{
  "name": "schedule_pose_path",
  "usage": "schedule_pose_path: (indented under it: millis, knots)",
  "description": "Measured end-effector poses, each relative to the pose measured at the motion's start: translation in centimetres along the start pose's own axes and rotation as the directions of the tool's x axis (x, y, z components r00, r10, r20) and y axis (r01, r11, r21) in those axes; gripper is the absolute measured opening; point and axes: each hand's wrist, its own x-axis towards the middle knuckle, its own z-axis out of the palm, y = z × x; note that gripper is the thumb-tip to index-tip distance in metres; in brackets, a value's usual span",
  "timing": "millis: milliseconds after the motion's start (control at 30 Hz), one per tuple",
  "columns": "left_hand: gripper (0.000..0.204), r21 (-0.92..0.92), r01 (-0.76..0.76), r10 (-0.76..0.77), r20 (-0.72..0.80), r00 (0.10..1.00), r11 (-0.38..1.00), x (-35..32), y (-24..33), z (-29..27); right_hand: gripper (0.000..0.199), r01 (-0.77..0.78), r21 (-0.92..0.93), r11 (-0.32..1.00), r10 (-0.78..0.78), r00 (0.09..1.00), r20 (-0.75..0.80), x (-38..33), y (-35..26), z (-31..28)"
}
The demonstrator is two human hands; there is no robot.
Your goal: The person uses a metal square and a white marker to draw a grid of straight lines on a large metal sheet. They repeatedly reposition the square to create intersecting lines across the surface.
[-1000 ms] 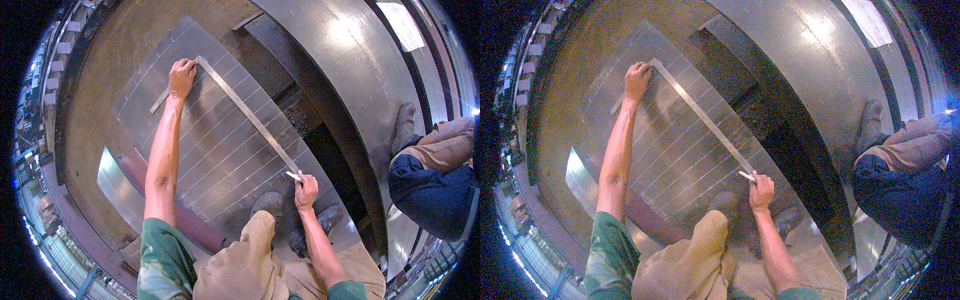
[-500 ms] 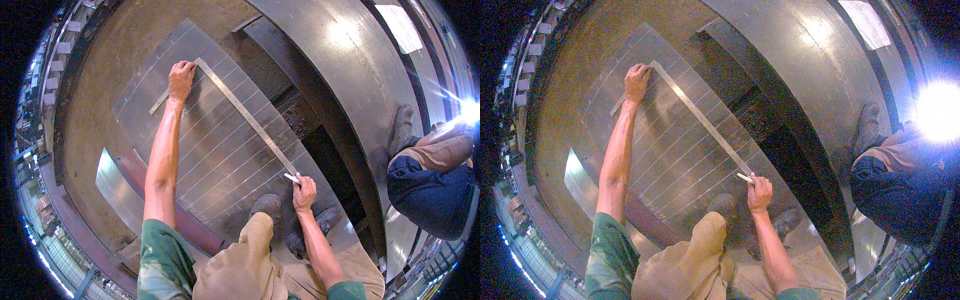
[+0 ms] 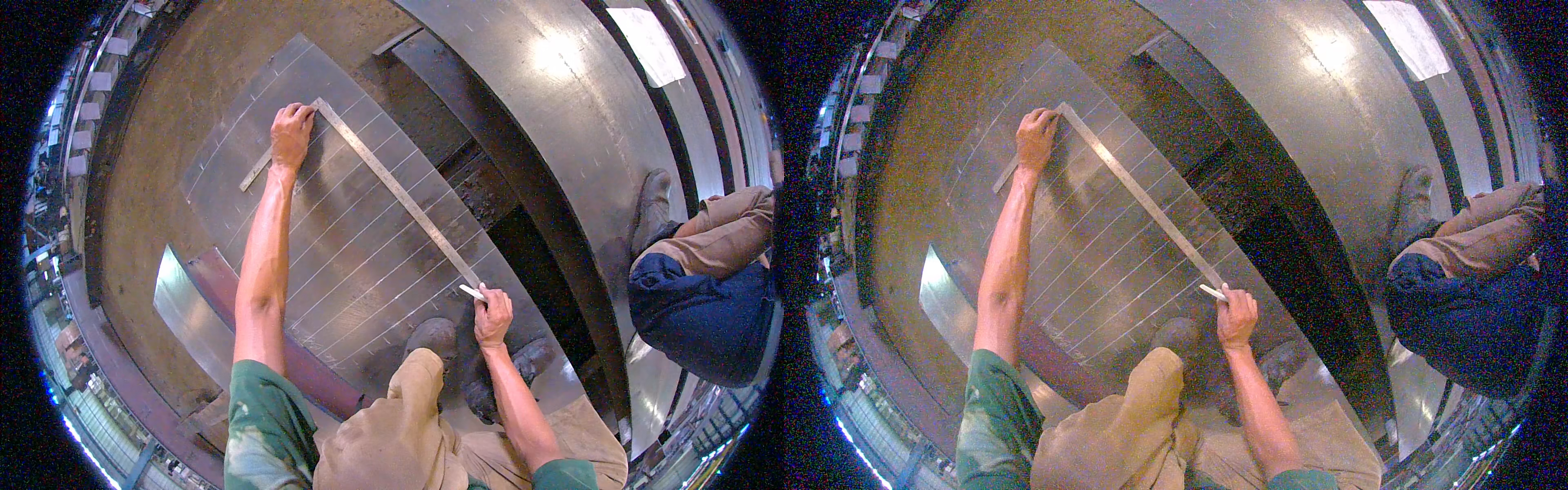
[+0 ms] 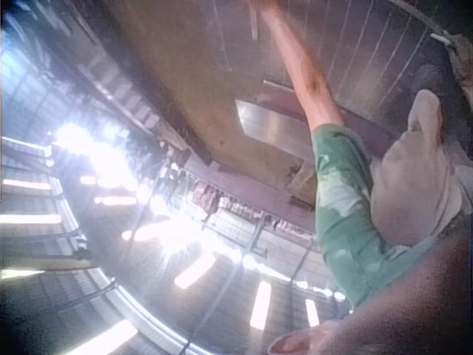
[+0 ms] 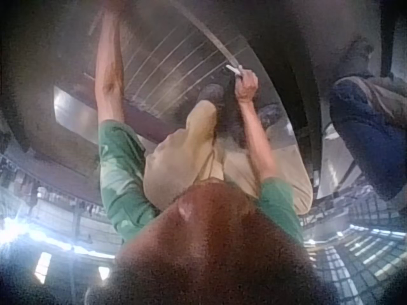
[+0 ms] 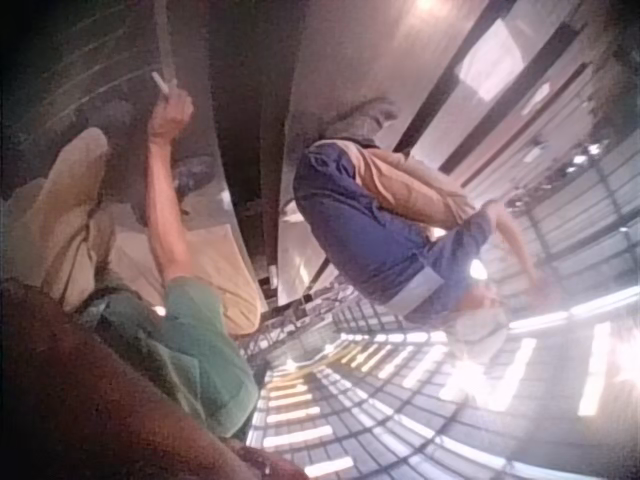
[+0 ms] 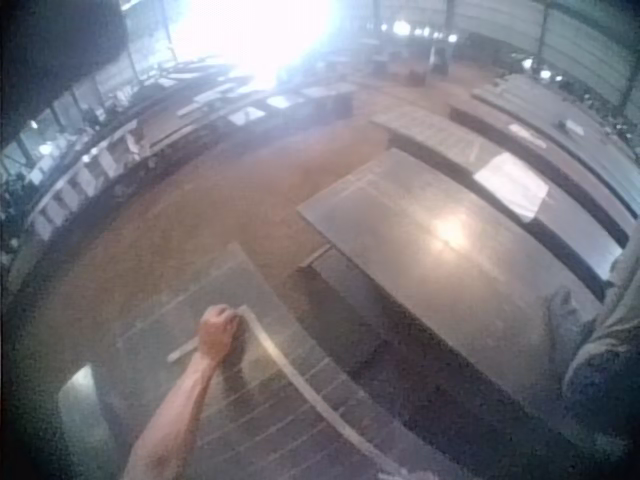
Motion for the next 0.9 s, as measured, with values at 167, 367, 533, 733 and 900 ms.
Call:
schedule_pose_path:
  millis: [167,367,533,733,900]
  knots:
    - [0.015,-0.006,0.017,-0.017,0.008,1.000,1.000,0.0,0.0,-0.1,0.030,0.002,-0.002,1.000,-0.002,1.000,0.003,-0.2,0.2,0.2]
    - [0.015,-0.020,0.006,-0.007,-0.017,1.000,1.000,-0.1,0.3,-0.1,0.029,-0.010,0.013,1.000,0.010,1.000,0.017,0.0,-0.2,-0.2]
    - [0.015,-0.014,0.009,-0.009,-0.022,1.000,1.000,-0.2,0.2,-0.1,0.025,-0.014,0.024,1.000,0.013,1.000,0.017,0.0,-0.5,-0.4]
    - [0.016,0.090,0.034,-0.039,0.058,0.998,0.995,0.0,0.6,0.0,0.023,-0.022,0.039,0.999,0.022,1.000,0.017,0.1,-0.7,-0.4]
    - [0.043,0.271,0.058,-0.138,0.287,0.948,0.961,1.0,3.4,-0.3,0.023,-0.020,0.004,1.000,0.020,1.000,0.012,-0.2,-0.3,-0.2]
